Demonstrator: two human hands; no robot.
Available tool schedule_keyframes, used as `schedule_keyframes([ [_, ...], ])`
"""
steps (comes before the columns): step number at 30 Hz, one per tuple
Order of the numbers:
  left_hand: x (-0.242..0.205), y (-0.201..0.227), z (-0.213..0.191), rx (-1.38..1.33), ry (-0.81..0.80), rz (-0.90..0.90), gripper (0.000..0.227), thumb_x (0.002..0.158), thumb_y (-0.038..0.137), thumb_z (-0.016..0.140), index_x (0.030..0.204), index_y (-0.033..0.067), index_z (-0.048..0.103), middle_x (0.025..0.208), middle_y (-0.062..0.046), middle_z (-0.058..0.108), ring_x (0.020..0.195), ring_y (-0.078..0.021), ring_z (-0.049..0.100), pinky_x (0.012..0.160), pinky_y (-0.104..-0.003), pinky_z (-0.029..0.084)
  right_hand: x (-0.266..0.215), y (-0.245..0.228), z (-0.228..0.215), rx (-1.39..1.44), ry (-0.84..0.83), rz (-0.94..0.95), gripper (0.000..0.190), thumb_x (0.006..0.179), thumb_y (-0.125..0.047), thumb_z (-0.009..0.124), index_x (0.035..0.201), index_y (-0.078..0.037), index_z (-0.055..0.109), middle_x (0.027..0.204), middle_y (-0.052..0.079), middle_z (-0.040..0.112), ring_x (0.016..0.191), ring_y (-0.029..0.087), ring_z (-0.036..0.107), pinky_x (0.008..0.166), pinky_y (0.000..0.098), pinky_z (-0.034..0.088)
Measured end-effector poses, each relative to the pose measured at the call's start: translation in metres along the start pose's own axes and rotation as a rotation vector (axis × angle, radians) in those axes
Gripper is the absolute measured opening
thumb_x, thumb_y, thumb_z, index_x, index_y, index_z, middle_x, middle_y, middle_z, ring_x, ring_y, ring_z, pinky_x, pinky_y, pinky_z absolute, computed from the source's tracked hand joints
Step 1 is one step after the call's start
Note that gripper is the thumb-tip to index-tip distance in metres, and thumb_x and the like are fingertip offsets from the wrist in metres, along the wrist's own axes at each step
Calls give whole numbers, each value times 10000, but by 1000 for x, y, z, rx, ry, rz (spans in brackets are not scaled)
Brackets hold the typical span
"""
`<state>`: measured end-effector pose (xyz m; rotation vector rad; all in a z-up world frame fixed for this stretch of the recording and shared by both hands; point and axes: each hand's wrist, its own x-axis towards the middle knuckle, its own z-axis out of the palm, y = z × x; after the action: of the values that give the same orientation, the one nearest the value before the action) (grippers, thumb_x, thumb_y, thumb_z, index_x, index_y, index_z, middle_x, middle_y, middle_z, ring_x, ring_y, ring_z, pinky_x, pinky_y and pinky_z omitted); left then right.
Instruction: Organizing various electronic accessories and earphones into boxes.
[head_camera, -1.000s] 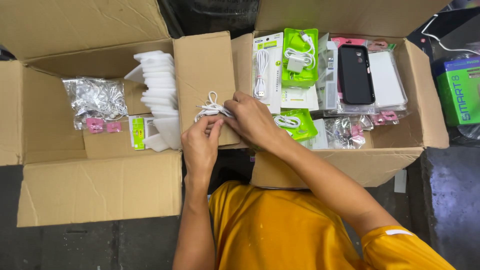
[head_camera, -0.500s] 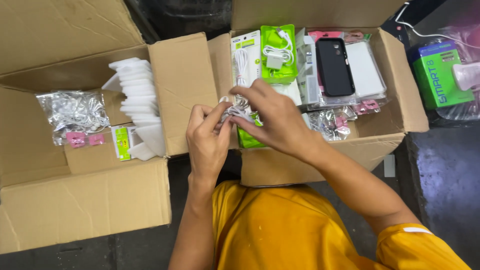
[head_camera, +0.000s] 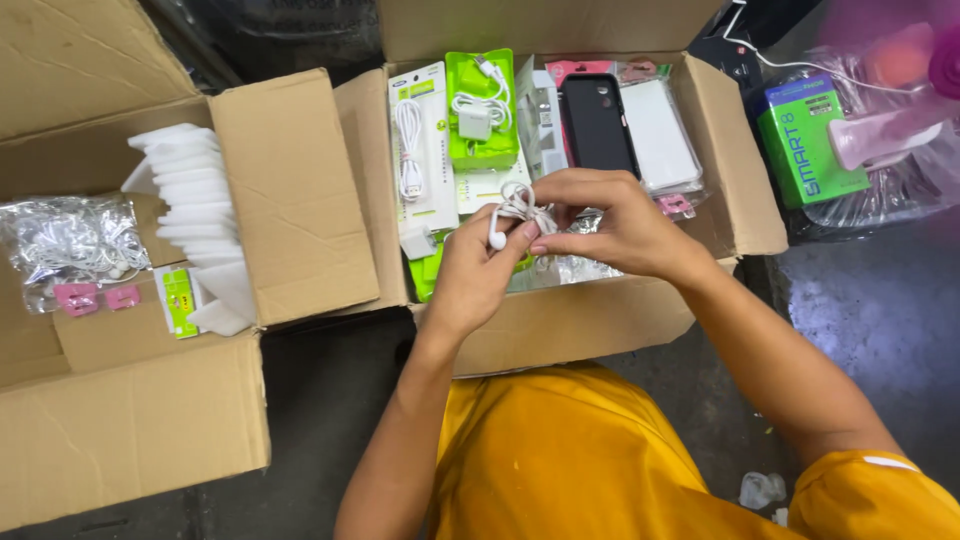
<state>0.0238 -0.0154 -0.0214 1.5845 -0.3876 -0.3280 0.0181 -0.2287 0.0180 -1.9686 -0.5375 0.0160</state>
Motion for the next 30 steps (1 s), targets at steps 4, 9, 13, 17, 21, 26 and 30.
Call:
schedule_keyframes([
  [4, 6, 12, 21, 29, -9, -79, 271, 1016, 150, 641, 1238, 0, 680, 1014, -45, 758, 884, -99, 648, 796, -255, 543, -13, 14, -20, -133, 23, -96, 393, 857, -102, 824, 1225, -14, 719, 1117, 131, 747, 964, 221, 692, 813, 332, 570],
  [9, 6, -3, 27, -3, -49, -142, 379, 985, 105, 640, 1349, 10, 583, 1194, -89, 719, 1086, -123, 697, 909, -258, 579, -22, 40, -40, -357, -145, 112, 395, 807, -166, 814, 1187, -73, 762, 909, 134, 776, 752, 279, 656, 693, 402, 526],
  [13, 4, -18, 13, -94, -21, -216, 342, 1001, 92, 623, 1332, 5, 601, 1184, -106, 743, 1028, -139, 720, 900, -271, 583, -32, 74, -36, -457, -367, 246, 350, 852, -250, 785, 1155, -78, 759, 876, 167, 739, 794, 323, 700, 734, 435, 553],
  [17, -1, -27, 1, -77, 46, -214, 292, 1019, 100, 618, 1286, -19, 618, 1143, -119, 744, 989, -135, 718, 889, -262, 581, -28, 88, -15, -571, -551, 350, 277, 891, -241, 701, 1098, -62, 737, 919, 202, 734, 874, 391, 710, 792, 496, 541],
  [21, -7, -31, -1, -72, 73, -222, 280, 1022, 96, 611, 1274, -25, 613, 1115, -113, 745, 969, -129, 711, 879, -258, 577, -38, 145, 15, -840, -672, 324, 151, 935, -86, 574, 975, -22, 704, 930, 246, 732, 910, 409, 723, 811, 508, 567],
  [26, -10, -23, -3, -31, 89, -205, 271, 1023, 87, 601, 1266, -31, 624, 1106, -106, 740, 972, -123, 714, 876, -255, 584, -44, 164, 36, -777, -644, 304, 161, 903, -49, 555, 942, 8, 701, 953, 254, 720, 945, 418, 721, 826, 508, 575],
  [30, -12, -24, -3, -3, 110, -215, 275, 1020, 88, 601, 1265, -32, 630, 1098, -103, 743, 953, -122, 716, 857, -250, 588, -31, 140, 41, -671, -738, 474, 294, 946, -53, 524, 1215, -5, 632, 1088, 259, 717, 1050, 414, 704, 897, 498, 567],
])
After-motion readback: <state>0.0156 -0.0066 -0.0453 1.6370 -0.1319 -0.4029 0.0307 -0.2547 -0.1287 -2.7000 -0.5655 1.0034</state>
